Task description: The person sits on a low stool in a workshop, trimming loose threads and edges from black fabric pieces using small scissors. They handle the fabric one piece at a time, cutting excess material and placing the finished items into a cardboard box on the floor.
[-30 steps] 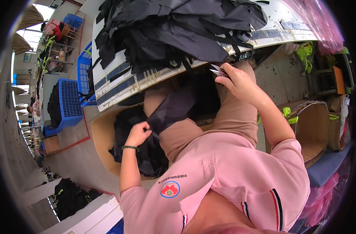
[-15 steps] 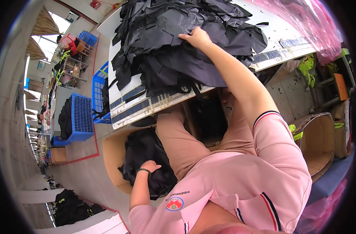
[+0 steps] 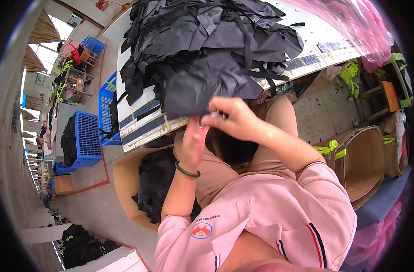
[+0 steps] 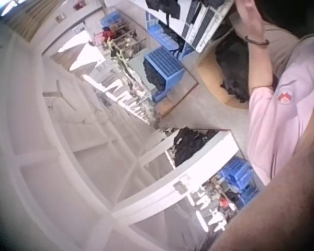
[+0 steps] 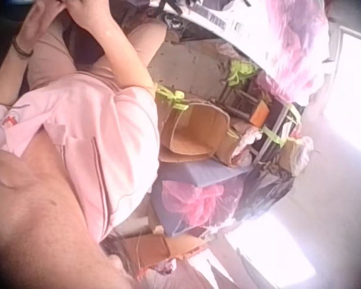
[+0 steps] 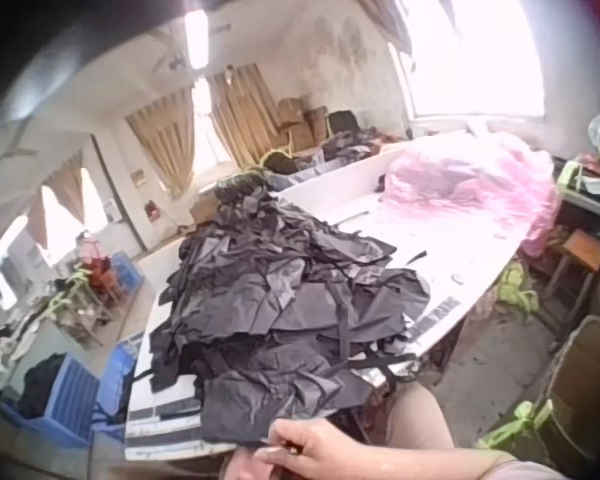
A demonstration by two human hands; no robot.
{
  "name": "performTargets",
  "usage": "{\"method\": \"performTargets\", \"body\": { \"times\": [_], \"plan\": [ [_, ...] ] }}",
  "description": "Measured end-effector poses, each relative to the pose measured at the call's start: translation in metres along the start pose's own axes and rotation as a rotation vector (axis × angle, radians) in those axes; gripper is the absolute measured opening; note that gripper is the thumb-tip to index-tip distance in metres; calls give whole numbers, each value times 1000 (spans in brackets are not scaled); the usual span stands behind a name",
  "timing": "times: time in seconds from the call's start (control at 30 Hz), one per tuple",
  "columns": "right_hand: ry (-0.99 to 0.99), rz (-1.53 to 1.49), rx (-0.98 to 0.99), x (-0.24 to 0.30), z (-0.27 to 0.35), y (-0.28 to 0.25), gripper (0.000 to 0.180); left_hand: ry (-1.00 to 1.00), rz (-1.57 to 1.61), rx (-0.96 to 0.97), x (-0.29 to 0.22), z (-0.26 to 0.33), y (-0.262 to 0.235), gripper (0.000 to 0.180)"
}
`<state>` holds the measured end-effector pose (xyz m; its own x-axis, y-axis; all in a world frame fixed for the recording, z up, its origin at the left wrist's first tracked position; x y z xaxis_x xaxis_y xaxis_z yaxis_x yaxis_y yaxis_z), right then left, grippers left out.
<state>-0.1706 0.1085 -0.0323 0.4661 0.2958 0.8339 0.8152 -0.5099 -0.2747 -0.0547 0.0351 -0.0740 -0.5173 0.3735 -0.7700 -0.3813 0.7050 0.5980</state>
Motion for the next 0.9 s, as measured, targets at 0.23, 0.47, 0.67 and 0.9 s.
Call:
{"method": "performTargets", "body": {
  "times": [0.23, 0.47, 0.67, 0.9],
  "plan": [
    [-106, -104, 166, 31, 63, -4, 16, 34, -225, -188, -25, 27, -15, 45],
    [185, -65, 71, 2, 52, -13, 38, -31, -164, -78, -58, 43, 7, 46],
    [704, -778, 258, -9, 62, 8, 32, -123, -105, -67, -58, 55, -3, 51],
    [644, -705, 286, -14, 65, 8, 20, -248, -151, -78, -57, 57, -29, 46]
  ]
}}
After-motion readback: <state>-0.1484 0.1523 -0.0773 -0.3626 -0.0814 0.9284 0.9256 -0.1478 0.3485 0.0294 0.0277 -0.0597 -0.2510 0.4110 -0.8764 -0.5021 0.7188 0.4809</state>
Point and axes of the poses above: each hand's wrist, its own z-axis away from the middle knuckle, its own y-axis out of the palm, x = y × z, the point moved 5 cm from there along -z, towards the middle knuckle, and after that the axes turned 7 degrees about z, right-handed, at the moved point
